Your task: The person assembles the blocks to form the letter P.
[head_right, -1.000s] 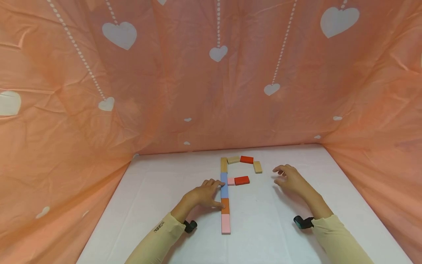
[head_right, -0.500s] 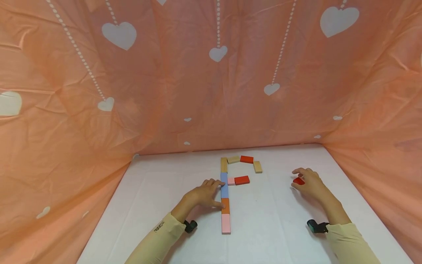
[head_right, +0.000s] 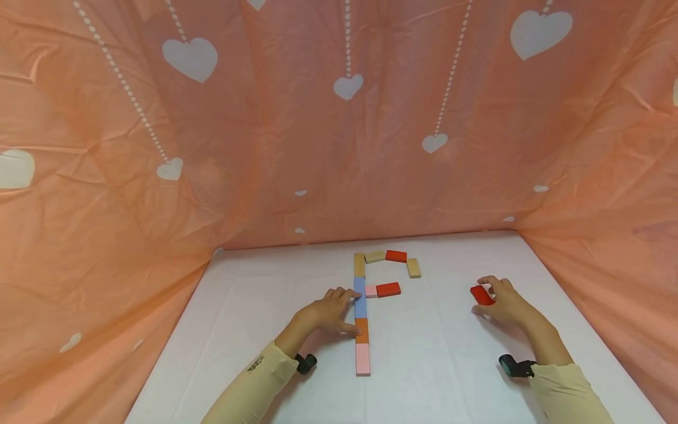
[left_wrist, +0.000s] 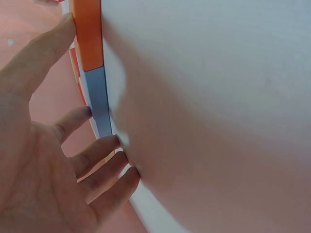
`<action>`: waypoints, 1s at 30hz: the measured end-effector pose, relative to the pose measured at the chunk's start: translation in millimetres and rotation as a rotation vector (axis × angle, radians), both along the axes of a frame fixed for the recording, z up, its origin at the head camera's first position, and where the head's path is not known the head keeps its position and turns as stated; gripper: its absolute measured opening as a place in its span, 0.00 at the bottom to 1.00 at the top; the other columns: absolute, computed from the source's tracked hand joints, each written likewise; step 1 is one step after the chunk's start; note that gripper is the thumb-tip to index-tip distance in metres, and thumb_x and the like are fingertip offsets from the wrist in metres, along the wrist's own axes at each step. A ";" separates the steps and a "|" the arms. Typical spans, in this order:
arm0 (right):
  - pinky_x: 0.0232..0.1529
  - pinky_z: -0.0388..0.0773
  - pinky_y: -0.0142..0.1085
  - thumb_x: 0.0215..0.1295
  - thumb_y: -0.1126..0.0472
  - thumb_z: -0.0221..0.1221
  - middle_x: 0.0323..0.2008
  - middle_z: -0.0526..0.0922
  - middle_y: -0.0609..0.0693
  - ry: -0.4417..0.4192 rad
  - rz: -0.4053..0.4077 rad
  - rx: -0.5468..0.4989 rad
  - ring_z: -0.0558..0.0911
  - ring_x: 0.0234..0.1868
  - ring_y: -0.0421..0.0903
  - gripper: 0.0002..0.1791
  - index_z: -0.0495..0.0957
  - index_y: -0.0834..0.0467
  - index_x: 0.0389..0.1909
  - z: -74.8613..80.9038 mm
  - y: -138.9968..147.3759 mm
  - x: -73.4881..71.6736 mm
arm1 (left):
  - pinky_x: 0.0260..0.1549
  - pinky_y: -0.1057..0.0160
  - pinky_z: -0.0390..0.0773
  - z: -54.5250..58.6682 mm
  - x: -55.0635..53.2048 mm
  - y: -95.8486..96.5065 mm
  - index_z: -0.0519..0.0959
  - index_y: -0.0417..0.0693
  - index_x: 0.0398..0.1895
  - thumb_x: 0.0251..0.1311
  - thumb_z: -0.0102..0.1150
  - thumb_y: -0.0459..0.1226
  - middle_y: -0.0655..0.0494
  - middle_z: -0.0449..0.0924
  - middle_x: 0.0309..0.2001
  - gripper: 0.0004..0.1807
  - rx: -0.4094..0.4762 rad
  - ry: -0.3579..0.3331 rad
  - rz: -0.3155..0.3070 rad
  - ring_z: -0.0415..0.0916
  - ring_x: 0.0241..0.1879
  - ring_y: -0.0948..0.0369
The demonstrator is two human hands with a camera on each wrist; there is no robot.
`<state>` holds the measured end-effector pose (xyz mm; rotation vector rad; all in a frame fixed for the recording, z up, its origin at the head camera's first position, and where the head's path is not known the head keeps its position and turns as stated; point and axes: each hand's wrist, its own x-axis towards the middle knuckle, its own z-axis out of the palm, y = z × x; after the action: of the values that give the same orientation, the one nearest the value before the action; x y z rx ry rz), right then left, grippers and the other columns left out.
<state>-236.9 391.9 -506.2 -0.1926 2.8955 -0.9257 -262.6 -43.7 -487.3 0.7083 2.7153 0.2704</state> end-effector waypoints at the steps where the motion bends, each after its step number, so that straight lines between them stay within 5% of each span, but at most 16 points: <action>1: 0.51 0.84 0.63 0.63 0.59 0.75 0.53 0.72 0.76 0.000 0.004 -0.004 0.79 0.50 0.68 0.40 0.66 0.72 0.68 -0.2 0.5 0.0 | 0.63 0.52 0.78 0.0 -0.2 0.0 0.65 0.55 0.80 0.60 0.76 0.60 0.49 0.70 0.69 0.50 0.001 0.000 0.001 0.68 0.65 0.53; 11: 0.51 0.85 0.59 0.62 0.65 0.75 0.51 0.75 0.71 -0.007 0.034 -0.039 0.80 0.49 0.64 0.38 0.68 0.76 0.66 -1.0 3.8 0.4 | 0.65 0.50 0.78 -1.0 0.2 0.4 0.65 0.56 0.81 0.60 0.76 0.60 0.49 0.70 0.70 0.50 -0.008 0.002 0.000 0.67 0.67 0.53; 19: 0.47 0.86 0.45 0.61 0.71 0.73 0.49 0.76 0.70 -0.011 0.027 -0.084 0.79 0.48 0.61 0.35 0.67 0.79 0.64 0.8 2.2 0.6 | 0.65 0.50 0.78 -0.7 0.4 1.1 0.64 0.57 0.81 0.60 0.75 0.60 0.50 0.69 0.72 0.50 -0.011 0.000 0.005 0.67 0.68 0.53; 24: 0.39 0.82 0.30 0.61 0.68 0.74 0.48 0.77 0.67 0.001 0.022 -0.101 0.80 0.46 0.56 0.34 0.69 0.78 0.62 -0.8 -2.5 1.3 | 0.65 0.51 0.78 -2.4 -0.2 0.5 0.64 0.57 0.82 0.61 0.75 0.61 0.50 0.69 0.71 0.50 -0.019 0.003 0.003 0.67 0.67 0.54; 30: 0.40 0.81 0.32 0.61 0.62 0.77 0.44 0.78 0.62 0.067 0.021 -0.099 0.80 0.45 0.55 0.35 0.72 0.75 0.60 -4.3 -16.5 -1.8 | 0.64 0.51 0.78 -4.1 -0.3 -0.1 0.65 0.58 0.81 0.60 0.76 0.61 0.50 0.70 0.70 0.50 -0.023 0.008 0.006 0.67 0.66 0.54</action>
<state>-238.6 375.5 -510.5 -0.2656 2.9041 -1.0798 -262.9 -43.8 -491.4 0.6959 2.7239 0.2383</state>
